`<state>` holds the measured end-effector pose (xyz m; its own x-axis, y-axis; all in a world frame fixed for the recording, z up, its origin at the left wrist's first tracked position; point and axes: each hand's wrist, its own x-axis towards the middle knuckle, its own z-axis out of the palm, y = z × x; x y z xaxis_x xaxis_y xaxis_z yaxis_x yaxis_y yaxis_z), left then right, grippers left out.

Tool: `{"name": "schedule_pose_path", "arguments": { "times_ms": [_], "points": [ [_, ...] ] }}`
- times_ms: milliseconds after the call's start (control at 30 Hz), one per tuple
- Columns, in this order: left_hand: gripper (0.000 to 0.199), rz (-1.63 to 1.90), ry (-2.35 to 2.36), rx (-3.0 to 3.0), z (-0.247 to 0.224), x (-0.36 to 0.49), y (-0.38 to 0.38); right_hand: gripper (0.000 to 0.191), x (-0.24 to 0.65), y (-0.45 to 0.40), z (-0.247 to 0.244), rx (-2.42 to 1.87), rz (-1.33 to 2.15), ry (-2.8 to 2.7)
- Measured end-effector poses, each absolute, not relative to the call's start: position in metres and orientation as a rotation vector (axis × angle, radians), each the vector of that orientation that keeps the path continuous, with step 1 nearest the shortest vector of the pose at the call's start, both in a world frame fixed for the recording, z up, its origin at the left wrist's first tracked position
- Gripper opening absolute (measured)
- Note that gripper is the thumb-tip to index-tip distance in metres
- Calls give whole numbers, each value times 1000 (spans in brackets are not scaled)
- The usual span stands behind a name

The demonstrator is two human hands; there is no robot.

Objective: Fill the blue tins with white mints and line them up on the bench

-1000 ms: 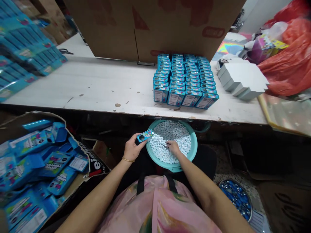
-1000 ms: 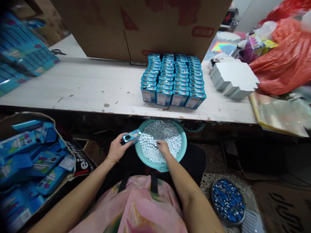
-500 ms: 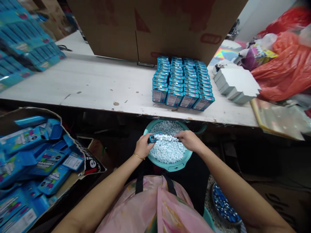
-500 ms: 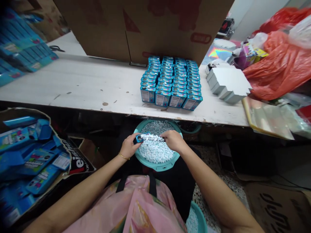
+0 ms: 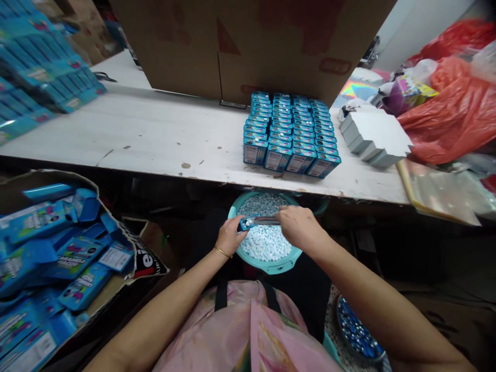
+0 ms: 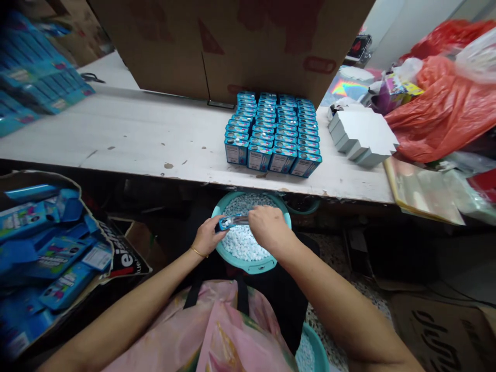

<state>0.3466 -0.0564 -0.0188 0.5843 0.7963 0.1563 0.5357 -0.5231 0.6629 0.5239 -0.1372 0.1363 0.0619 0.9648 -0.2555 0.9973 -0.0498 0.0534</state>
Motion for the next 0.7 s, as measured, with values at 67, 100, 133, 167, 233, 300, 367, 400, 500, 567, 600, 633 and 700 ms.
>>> {"name": "schedule_pose_path", "arguments": {
  "times_ms": [67, 100, 133, 167, 233, 300, 367, 400, 500, 567, 600, 633, 700],
  "points": [
    [37, 642, 1062, 2225, -7, 340, -53, 31, 541, -148, 135, 2240, -220, 1954],
    [37, 668, 1058, 2211, 2, 337, -49, 33, 551, -154, 133, 2306, -222, 1939],
    [37, 699, 1043, 2204, 11, 335, -46, 34, 561, -161, 128, 2373, -229, 1932],
    [37, 735, 1013, 2206, 22, 334, -41, 35, 571, -167, 123, 2436, -245, 1932],
    [38, 803, 899, 2251, 42, 335, -32, 35, 587, -177, 107, 2542, -303, 1920],
    [41, 821, 744, 2339, 56, 340, -24, 35, 596, -185, 90, 2615, -362, 1891],
    [43, 791, 637, 2431, 62, 346, -16, 34, 600, -190, 75, 2654, -414, 1863],
    [43, 774, 621, 2464, 62, 348, -13, 34, 601, -192, 68, 2669, -439, 1850],
    [41, 745, 675, 2476, 59, 349, -7, 34, 603, -198, 56, 2723, -498, 1815],
    [40, 728, 723, 2418, 61, 347, -6, 34, 604, -202, 52, 2764, -517, 1805],
    [40, 717, 742, 2379, 65, 346, -6, 34, 605, -204, 50, 2783, -526, 1804],
    [40, 714, 755, 2343, 69, 346, -4, 33, 606, -205, 49, 2802, -539, 1803],
    [40, 732, 774, 2268, 80, 351, 2, 32, 606, -207, 45, 2839, -578, 1797]
  ]
}}
